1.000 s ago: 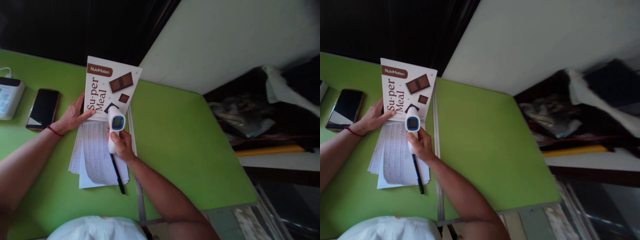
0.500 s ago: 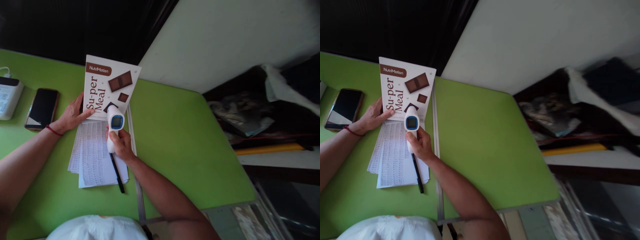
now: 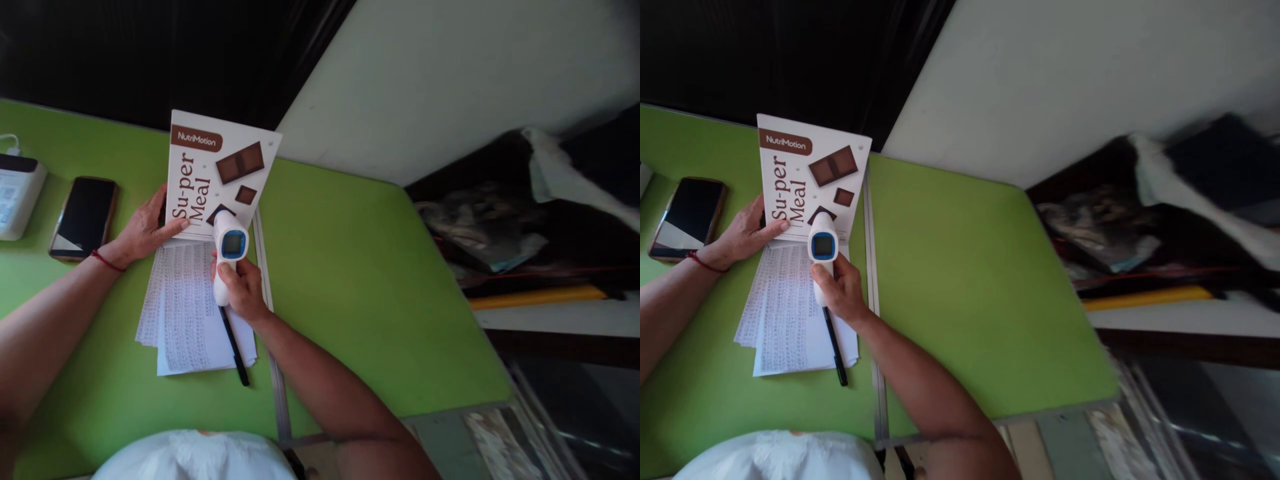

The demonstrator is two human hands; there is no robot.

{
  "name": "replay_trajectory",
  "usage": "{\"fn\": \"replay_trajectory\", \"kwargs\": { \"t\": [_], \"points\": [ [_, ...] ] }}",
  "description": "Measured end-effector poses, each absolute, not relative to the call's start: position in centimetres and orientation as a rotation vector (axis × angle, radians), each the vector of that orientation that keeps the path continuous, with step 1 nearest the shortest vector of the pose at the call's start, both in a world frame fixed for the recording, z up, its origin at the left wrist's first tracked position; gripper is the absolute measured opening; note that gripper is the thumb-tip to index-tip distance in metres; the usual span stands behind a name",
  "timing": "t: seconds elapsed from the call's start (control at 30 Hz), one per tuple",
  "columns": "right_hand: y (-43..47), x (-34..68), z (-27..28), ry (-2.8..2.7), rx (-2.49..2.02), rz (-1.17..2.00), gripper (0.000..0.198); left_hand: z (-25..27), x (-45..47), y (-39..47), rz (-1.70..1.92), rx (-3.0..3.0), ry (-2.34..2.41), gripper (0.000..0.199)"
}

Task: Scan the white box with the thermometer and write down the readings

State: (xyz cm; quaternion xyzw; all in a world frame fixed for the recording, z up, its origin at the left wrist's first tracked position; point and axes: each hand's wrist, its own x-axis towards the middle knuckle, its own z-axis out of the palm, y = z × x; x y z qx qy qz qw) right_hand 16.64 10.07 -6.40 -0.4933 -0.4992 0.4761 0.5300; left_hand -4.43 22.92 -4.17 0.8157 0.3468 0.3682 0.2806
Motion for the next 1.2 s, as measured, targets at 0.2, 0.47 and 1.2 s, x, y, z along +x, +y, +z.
{"fn": "replay_trajectory", "kwargs": {
  "t": [0.2,0.47,1.2],
  "points": [
    [10.0,16.6,-6.2,-1.178,-1.177,1.136,0.037,-4.1,-4.5,22.8,0.957,2.179,0.990,0.072],
    [10.1,16.6,-6.2,-1.181,-1.193,1.140,0.038,-4.9,-4.8,23.1,0.992,2.181,1.001,0.076],
    [10.2,16.6,-6.3,-1.150,-1.149,1.168,0.040,-5.0,-5.0,23.0,0.955,2.106,1.051,0.107]
  ]
}}
